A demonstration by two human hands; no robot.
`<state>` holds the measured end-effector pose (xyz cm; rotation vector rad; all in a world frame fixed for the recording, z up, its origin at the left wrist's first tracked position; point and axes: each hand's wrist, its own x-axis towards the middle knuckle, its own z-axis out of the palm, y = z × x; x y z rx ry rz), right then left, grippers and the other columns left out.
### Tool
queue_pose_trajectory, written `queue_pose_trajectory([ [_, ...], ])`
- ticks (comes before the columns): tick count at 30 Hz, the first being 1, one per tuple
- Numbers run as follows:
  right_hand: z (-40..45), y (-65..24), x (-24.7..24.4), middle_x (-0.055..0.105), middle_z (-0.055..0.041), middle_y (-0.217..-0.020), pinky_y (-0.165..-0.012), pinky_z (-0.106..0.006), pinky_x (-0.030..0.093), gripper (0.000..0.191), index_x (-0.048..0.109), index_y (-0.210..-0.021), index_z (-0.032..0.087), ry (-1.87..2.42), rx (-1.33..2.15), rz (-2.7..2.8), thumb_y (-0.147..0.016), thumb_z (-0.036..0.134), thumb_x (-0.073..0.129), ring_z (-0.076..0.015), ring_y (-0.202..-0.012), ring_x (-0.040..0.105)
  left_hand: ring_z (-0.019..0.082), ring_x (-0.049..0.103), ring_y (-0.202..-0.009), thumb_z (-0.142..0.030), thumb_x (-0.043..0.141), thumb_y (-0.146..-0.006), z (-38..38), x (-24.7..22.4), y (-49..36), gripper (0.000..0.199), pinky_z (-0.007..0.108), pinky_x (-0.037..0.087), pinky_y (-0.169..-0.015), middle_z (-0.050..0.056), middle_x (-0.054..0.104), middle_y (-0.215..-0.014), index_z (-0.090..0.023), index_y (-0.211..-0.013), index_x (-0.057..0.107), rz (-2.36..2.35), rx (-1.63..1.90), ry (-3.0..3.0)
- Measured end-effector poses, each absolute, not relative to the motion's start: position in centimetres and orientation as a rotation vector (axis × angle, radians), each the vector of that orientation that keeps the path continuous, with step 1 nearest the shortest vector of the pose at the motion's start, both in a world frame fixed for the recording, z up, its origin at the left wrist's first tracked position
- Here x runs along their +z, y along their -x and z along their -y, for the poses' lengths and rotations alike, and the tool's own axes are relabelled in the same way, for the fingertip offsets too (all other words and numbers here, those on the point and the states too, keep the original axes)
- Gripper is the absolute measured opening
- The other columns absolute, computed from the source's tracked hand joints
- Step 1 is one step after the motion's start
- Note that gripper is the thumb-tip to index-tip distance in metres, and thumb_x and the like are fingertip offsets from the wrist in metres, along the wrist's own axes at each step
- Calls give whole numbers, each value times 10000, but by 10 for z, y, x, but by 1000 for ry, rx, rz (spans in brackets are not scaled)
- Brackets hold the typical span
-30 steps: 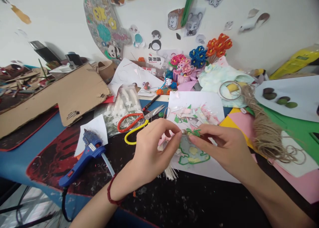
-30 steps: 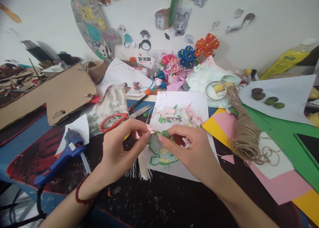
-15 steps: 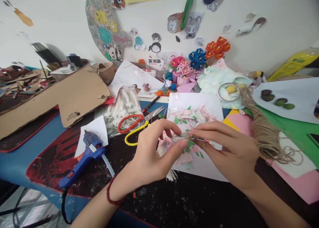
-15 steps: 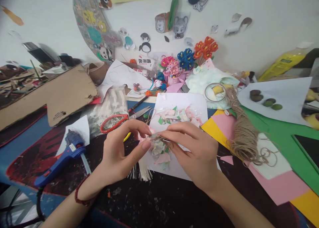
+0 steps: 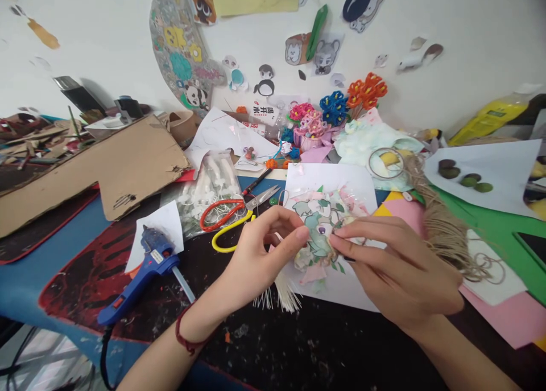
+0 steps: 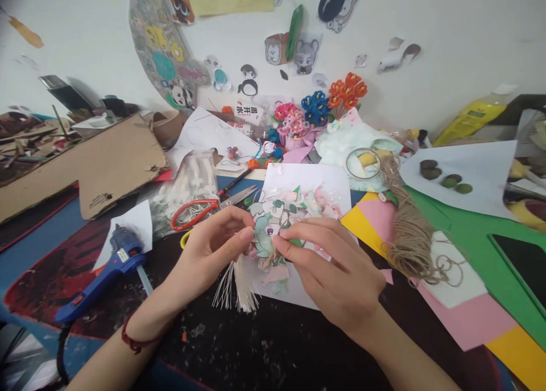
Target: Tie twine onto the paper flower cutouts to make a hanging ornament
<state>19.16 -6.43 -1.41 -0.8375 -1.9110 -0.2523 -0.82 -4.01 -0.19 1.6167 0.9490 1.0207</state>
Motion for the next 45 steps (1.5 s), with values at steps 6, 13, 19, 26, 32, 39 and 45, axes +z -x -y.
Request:
queue_pose_trajectory([
  [6, 62, -190, -13, 693, -28, -938, -828, -369, 574, 413, 699, -988, 243, 874, -233, 1915, -756, -91, 625, -176, -869, 670, 125, 616, -638, -317, 648, -878, 41, -3, 8, 144, 232, 501, -548, 16, 615, -704, -180, -874, 604, -927, 999, -1548],
  [13, 57, -186, -13, 624, -81, -1126, -871, -412, 565, 509, 641, -1197, 282, 1024, -296, 1763, -769, 9, 677, -247, -1031, 632, 91, 590, -574, -248, 647, -876, 41, -2, 9, 103, 181, 471, -481, 7, 624, -655, -179, -837, 581, -853, 1101, -1422],
  [19, 55, -189, -12, 593, -89, -1219, -903, -450, 559, 544, 634, -1216, 318, 994, -398, 1825, -752, 48, 719, -282, -1113, 607, 83, 581, -544, -222, 658, -862, 39, -4, 9, 69, 181, 494, -478, -2, 638, -640, -187, -837, 604, -821, 1117, -1344],
  [26, 55, -189, -12, 752, -53, -982, -884, -426, 549, 356, 702, -1085, 227, 844, -271, 1996, -808, 7, 661, -238, -974, 686, 92, 570, -525, -311, 580, -931, 39, -4, 9, 174, 213, 502, -495, 22, 677, -649, -173, -831, 609, -843, 1074, -1428],
  [32, 55, -186, -14, 723, -34, -857, -741, -327, 550, 153, 684, -922, 210, 986, 89, 1872, -861, 75, 645, -166, -801, 665, 119, 602, -702, -250, 675, -877, 44, -10, 7, 144, 257, 505, -633, 31, 670, -841, -180, -986, 612, -1096, 1454, -2125],
  [39, 56, -181, -13, 693, -16, -778, -626, -263, 531, 139, 708, -932, 217, 953, 149, 1899, -868, 115, 639, -141, -712, 646, 176, 614, -865, -207, 696, -863, 40, -19, 2, 265, 307, 513, -740, 63, 667, -967, -202, -1115, 613, -1035, 1582, -2564],
  [45, 58, -180, -12, 650, -16, -698, -558, -244, 488, 102, 700, -877, 183, 960, 215, 1930, -872, 118, 621, -126, -627, 602, 159, 583, -755, -133, 719, -821, 39, -21, 1, 208, 292, 485, -677, 30, 701, -882, -213, -1000, 651, -1025, 1666, -2704],
])
